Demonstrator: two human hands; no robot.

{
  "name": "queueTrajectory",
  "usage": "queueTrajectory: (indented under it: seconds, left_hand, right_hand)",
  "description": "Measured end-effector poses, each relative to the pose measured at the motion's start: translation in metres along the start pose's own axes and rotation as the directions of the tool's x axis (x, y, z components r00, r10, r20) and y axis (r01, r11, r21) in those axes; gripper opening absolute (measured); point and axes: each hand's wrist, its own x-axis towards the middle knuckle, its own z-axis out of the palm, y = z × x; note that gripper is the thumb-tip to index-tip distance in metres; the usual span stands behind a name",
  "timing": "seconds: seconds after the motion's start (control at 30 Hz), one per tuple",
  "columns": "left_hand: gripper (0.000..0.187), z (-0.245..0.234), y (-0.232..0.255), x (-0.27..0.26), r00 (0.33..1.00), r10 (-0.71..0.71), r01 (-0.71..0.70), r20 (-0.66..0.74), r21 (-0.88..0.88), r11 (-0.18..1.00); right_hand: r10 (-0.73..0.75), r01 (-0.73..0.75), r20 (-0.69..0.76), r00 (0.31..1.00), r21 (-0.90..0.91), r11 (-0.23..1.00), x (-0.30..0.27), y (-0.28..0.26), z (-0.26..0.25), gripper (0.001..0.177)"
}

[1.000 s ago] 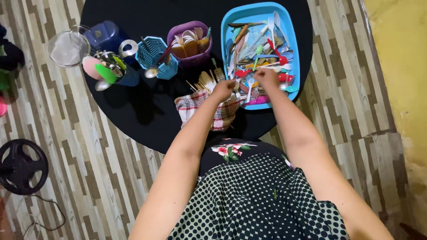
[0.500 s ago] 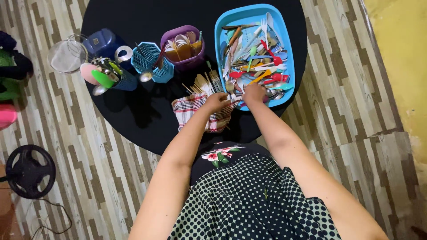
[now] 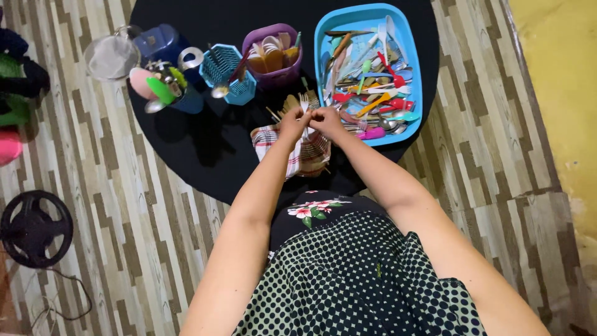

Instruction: Sorting spoons, forks, and other small items into various containers on a table.

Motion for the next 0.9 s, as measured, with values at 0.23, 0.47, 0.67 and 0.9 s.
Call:
queueTrajectory:
  seconds: [0.23, 0.47, 0.67, 0.9]
  left_hand:
    - [0.019, -0.043, -0.003, -0.013, 0.999, -0.013, 0.008, -0.047, -0.095, 0.995]
    - [0.034, -0.11, 0.061, -0.079, 0.96, -0.106, 0.243, 0.26, -0.579, 0.779]
    - [0.03, -0.094, -0.002, -0.039, 0.965, -0.099, 0.217, 0.241, -0.534, 0.817]
    - [0.018, -0.079, -0.009, -0.029, 0.976, 0.025, 0.01, 0.215, -0.158, 0.987]
  right_hand:
    - [0.251, 0.045, 0.283, 0.926, -0.742, 0.669, -0.028, -0.132, -0.05, 0.098]
    - [0.335, -0.165, 0.357, 0.872, -0.43, 0.887, -0.021, -0.076, -0.032, 0.018]
    - [0.298, -0.472, 0.367, 0.881, 0.697, 0.539, -0.027, -0.239, -0.04, 0.016]
    - [0.339, -0.354, 0.158, 0.927, 0.666, 0.657, 0.007, -0.161, 0.022, 0.075]
